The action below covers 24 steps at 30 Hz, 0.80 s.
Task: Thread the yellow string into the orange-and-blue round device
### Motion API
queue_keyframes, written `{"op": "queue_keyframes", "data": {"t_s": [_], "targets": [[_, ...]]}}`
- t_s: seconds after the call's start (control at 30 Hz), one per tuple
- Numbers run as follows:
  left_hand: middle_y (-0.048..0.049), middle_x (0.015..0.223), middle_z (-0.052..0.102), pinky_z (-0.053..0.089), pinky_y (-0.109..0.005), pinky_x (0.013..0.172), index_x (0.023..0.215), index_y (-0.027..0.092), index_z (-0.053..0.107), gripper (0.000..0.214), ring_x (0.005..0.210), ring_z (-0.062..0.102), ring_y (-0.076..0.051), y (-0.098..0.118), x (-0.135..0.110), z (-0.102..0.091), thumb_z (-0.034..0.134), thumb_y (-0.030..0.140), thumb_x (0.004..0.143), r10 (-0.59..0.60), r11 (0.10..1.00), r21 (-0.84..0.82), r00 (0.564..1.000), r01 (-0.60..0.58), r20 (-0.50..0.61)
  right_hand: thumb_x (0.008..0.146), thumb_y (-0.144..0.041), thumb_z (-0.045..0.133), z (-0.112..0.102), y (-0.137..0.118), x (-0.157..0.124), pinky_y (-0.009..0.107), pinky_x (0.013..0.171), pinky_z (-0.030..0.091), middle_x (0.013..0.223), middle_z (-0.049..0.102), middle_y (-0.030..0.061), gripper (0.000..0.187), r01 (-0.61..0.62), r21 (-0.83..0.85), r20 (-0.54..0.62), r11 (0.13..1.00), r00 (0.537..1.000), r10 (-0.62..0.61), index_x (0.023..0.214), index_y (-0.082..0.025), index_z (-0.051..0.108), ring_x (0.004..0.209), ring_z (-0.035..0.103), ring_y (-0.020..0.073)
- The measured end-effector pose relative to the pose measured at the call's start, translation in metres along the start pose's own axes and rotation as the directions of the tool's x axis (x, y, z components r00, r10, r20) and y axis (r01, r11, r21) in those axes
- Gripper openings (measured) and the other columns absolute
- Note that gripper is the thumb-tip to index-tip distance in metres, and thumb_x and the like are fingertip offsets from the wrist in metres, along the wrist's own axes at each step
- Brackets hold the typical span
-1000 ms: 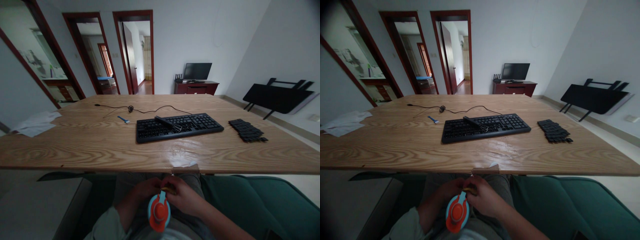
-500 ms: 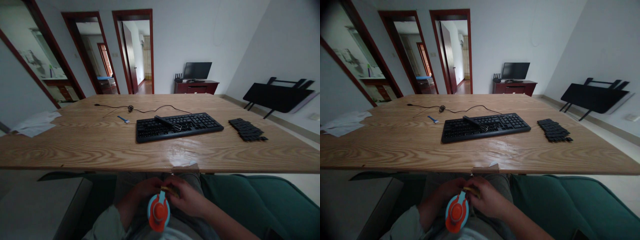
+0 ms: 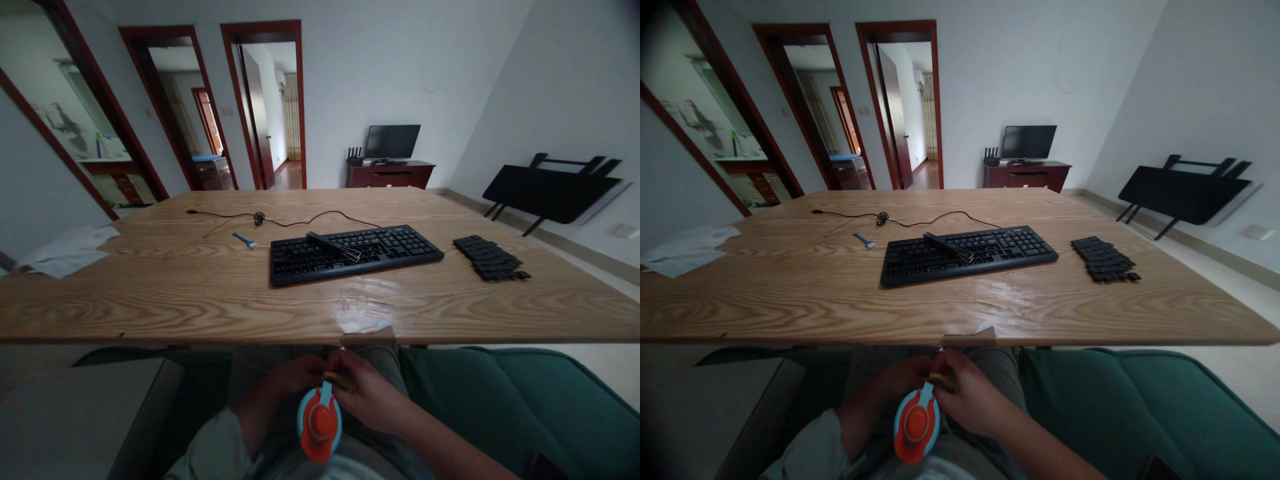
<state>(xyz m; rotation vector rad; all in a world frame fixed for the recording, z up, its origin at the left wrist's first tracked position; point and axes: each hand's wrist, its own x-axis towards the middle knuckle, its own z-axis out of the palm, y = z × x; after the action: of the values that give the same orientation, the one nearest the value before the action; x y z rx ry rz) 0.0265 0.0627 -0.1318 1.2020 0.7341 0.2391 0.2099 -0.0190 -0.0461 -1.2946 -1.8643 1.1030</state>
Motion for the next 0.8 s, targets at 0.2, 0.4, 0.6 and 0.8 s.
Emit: {"op": "queue_keyframes", "data": {"t_s": [0.2, 0.4, 0.6, 0.8], "targets": [[-0.0017, 0.075, 0.065, 0.042, -0.031, 0.072, 0.075, 0.015, 0.074, 0.022, 0.069, 0.051, -0.017, 0.007, -0.001, -0.001, 0.074, 0.020, 0.054, -0.004, 0.998, 0.062, 1.000, 0.005, -0.009, 0.079, -0.017, 0.062, -0.003, 0.001, 0.001, 0.031, 0.085, 0.046, 0.102, 0.065, 0.0059, 0.018, 0.076, -0.060, 0.023, 0.995, 0.997, -0.074, 0.096, -0.020, 0.064, 0.097, 0.059, 0.0198], [0.0015, 0.072, 0.063, 0.039, -0.028, 0.066, 0.074, 0.017, 0.073, 0.022, 0.067, 0.048, -0.015, 0.011, -0.006, 0.006, 0.074, 0.024, 0.053, -0.024, 0.985, 0.169, 0.999, 0.016, 0.049, 0.080, -0.016, 0.062, -0.004, -0.003, -0.005, 0.033, 0.089, 0.044, 0.093, 0.070, 0.0038, 0.012, 0.167, -0.140, 0.058, 0.976, 0.985, -0.160, 0.088, -0.021, 0.070, 0.096, 0.060, 0.0195], [0.0033, 0.059, 0.049, 0.031, -0.025, 0.058, 0.068, 0.015, 0.069, 0.028, 0.059, 0.038, -0.012, 0.018, -0.016, 0.012, 0.071, 0.042, 0.064, 0.020, 0.926, 0.364, 0.975, -0.102, 0.221, 0.078, -0.014, 0.062, -0.009, -0.007, -0.027, 0.027, 0.082, 0.045, 0.092, 0.069, 0.0024, 0.015, 0.205, -0.099, 0.121, 0.974, 0.974, -0.193, 0.091, -0.020, 0.068, 0.089, 0.062, 0.0158], [0.0013, 0.065, 0.056, 0.034, -0.026, 0.064, 0.078, 0.015, 0.074, 0.041, 0.064, 0.043, -0.013, 0.016, -0.023, 0.014, 0.073, 0.055, 0.065, 0.079, 0.954, 0.267, 0.976, -0.133, 0.205, 0.076, -0.011, 0.059, 0.006, 0.006, -0.037, 0.025, 0.075, 0.047, 0.088, 0.067, 0.0021, 0.019, 0.225, -0.078, 0.037, 0.971, 0.974, -0.223, 0.092, -0.020, 0.063, 0.083, 0.060, 0.0139]]}}
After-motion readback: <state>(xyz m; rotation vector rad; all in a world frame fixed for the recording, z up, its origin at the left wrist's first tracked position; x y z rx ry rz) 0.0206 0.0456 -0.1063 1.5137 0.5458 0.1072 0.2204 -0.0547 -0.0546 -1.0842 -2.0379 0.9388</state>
